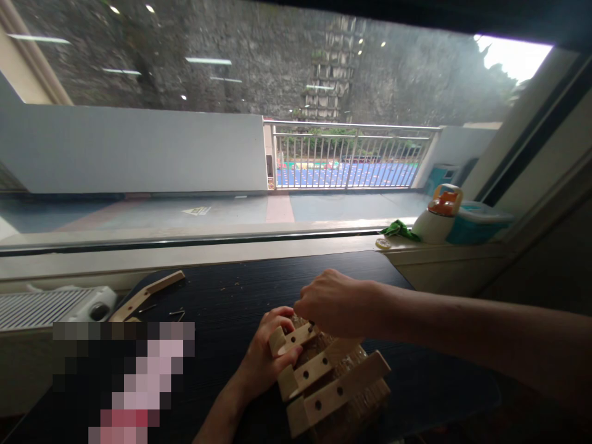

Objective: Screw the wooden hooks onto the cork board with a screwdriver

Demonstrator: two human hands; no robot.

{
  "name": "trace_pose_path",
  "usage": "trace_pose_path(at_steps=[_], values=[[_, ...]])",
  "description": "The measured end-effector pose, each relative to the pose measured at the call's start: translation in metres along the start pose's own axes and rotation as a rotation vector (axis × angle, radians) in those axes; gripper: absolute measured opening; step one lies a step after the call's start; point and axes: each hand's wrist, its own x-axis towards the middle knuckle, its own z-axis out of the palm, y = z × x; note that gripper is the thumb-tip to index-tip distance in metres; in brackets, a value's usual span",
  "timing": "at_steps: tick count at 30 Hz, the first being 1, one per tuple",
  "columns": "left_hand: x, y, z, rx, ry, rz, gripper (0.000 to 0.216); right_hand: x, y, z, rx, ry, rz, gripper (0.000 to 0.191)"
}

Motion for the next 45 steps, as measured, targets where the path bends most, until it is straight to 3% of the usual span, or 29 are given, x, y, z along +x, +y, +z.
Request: trace_pose_path(at_steps=[5, 11, 15, 18, 23, 26, 37, 41, 45], values=[[0.001, -0.002, 0.000, 0.013, -0.001, -0.009, 0.019, 0.004, 0.002, 0.010, 0.022, 0.005, -0.036, 0.010], [0.000, -0.003, 0.000, -0.001, -0.007, -0.004, 0.020, 0.003, 0.003, 0.012, -0.023, -0.054, 0.113, 0.016], [-0.001, -0.001, 0.000, -0.009, -0.018, -0.008, 0.019, -0.001, 0.003, 0.008, -0.005, 0.006, 0.182, 0.016], [0.000, -0.001, 0.000, -0.010, -0.019, -0.012, 0.017, -0.004, 0.002, 0.006, 0.002, 0.053, 0.141, 0.025], [0.000, 0.000, -0.001, -0.002, -0.027, -0.039, 0.018, -0.005, 0.002, 0.009, 0.017, 0.066, -0.013, 0.008], [0.000, 0.000, -0.001, 0.000, -0.032, -0.037, 0.019, -0.003, 0.002, 0.010, 0.052, 0.049, -0.029, 0.008], [0.000, 0.002, -0.001, -0.003, -0.012, -0.014, 0.017, -0.005, 0.004, 0.011, 0.065, 0.048, 0.195, 0.015], [0.000, 0.001, 0.000, 0.001, 0.003, -0.003, 0.017, -0.010, 0.004, 0.011, 0.060, 0.126, 0.123, 0.020], [0.000, 0.000, -0.001, 0.010, 0.003, -0.019, 0.016, -0.011, 0.004, 0.010, 0.053, 0.111, 0.021, 0.009]])
